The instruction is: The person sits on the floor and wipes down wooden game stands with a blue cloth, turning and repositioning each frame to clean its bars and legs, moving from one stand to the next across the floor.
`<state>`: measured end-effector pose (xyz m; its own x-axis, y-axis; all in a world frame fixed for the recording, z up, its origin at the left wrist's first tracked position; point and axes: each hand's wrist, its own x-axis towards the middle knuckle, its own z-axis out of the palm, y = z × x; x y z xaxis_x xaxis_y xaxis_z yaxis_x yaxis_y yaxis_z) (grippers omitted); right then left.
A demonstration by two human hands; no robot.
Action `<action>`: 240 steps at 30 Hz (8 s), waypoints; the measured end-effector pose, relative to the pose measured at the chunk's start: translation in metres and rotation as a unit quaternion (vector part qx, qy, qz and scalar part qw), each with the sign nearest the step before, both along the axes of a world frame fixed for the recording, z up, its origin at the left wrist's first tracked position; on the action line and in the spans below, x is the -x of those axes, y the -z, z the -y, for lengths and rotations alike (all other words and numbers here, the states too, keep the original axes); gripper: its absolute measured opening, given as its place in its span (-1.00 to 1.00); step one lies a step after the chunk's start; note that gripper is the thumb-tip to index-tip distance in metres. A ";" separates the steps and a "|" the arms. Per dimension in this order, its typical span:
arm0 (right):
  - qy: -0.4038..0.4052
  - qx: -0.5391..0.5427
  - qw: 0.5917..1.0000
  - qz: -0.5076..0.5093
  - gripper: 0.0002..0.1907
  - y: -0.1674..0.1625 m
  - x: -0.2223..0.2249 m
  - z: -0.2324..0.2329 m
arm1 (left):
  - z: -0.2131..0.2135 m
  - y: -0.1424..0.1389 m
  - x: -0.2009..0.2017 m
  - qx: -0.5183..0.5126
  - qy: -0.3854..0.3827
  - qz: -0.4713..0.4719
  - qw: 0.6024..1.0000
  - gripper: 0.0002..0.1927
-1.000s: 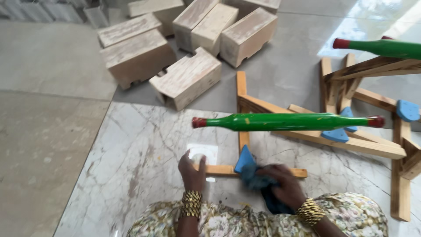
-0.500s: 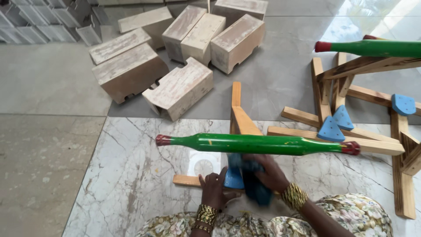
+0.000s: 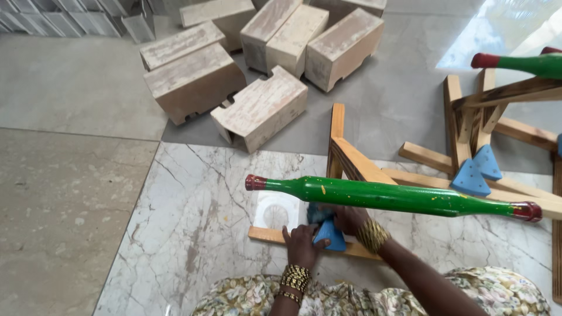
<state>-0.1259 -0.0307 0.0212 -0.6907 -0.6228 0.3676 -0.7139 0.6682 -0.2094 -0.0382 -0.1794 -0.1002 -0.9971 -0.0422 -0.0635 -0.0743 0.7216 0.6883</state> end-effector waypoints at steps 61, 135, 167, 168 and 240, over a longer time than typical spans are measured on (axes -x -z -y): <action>-0.117 0.258 0.953 0.104 -0.16 -0.113 -0.008 0.006 | -0.013 -0.042 0.006 0.209 -0.075 -0.214 0.951 -0.20; 0.121 0.037 0.987 0.098 -0.54 -0.016 -0.050 0.024 | 0.023 -0.083 -0.001 0.000 -0.416 -0.265 0.870 -0.34; 0.017 0.258 0.868 0.425 -0.30 0.016 -0.105 -0.066 | 0.003 -0.109 -0.019 0.018 -0.329 -0.271 0.904 -0.20; 0.009 0.347 0.826 0.444 -0.27 0.014 -0.099 -0.076 | -0.003 -0.108 -0.018 0.033 -0.333 -0.320 0.886 -0.24; -0.045 0.461 0.830 0.309 -0.27 -0.108 -0.151 -0.047 | -0.058 -0.140 -0.060 -0.562 -0.075 -0.026 0.824 -0.28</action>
